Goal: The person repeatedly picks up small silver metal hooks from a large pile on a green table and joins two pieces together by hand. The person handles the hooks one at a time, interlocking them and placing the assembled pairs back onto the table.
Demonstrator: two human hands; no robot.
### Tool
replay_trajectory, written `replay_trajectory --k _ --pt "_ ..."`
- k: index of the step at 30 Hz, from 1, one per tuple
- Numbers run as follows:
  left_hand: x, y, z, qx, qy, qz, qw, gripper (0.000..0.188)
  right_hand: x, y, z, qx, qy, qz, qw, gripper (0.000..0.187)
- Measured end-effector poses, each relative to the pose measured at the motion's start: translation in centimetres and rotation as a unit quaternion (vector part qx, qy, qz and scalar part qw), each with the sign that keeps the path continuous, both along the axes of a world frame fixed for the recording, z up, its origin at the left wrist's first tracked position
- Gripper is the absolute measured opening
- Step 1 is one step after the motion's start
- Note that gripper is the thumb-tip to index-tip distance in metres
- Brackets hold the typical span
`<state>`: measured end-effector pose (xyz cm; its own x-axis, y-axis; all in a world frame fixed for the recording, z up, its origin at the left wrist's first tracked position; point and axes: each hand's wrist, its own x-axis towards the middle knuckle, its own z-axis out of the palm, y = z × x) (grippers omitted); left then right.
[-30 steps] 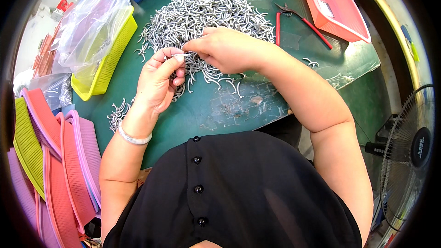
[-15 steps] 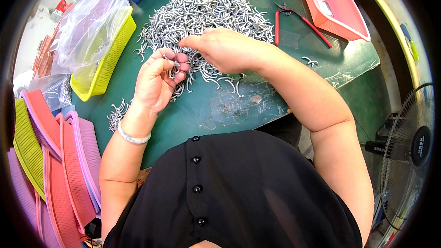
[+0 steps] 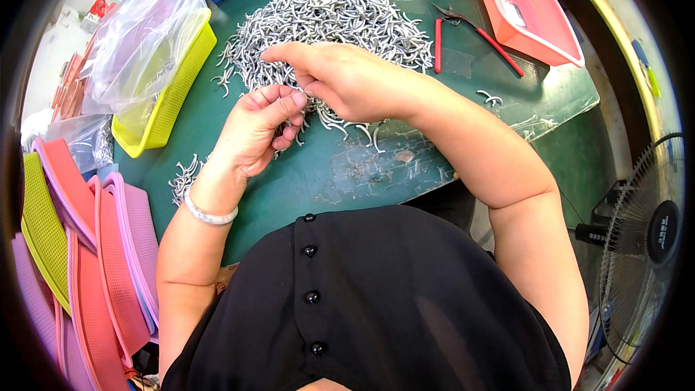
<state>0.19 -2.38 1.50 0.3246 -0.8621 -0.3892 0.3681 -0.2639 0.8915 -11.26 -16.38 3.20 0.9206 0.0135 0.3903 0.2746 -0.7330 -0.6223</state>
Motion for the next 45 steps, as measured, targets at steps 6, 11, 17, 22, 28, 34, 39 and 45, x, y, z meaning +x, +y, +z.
replay_trajectory --k 6,11,17,22,28,34,39,45 --pt "0.2 0.2 -0.1 -0.011 0.018 0.005 1.000 0.010 0.7 -1.5 -1.5 0.008 -0.024 -0.019 0.999 0.054" --pt "0.6 0.3 -0.5 -0.026 0.046 -0.006 0.999 0.011 0.5 -1.9 -1.9 -0.191 0.006 0.008 0.982 0.043" --pt "0.8 0.3 -0.6 -0.040 0.065 -0.027 0.997 0.012 0.6 -1.8 -2.1 -0.171 0.031 0.019 0.985 0.039" --pt "0.6 0.3 -0.6 -0.071 0.081 -0.008 0.994 0.009 0.4 -1.0 -1.2 -0.169 0.048 -0.011 0.984 0.043" --pt "1.0 0.2 -0.9 -0.123 0.106 0.020 0.986 0.010 0.3 -1.1 -1.3 -0.126 0.038 -0.026 0.991 0.050" --pt "0.7 0.2 -0.3 -0.097 0.107 0.035 0.989 0.012 0.5 -1.7 -1.1 0.264 0.045 0.042 0.963 0.055" --pt "0.5 0.2 -0.5 -0.062 0.103 0.014 0.993 0.011 0.8 -1.5 -1.0 0.404 0.002 0.081 0.911 0.057" --pt "-0.3 0.1 -0.8 -0.126 0.105 0.040 0.986 0.009 0.6 -0.9 -1.0 0.345 -0.039 0.097 0.933 0.058"
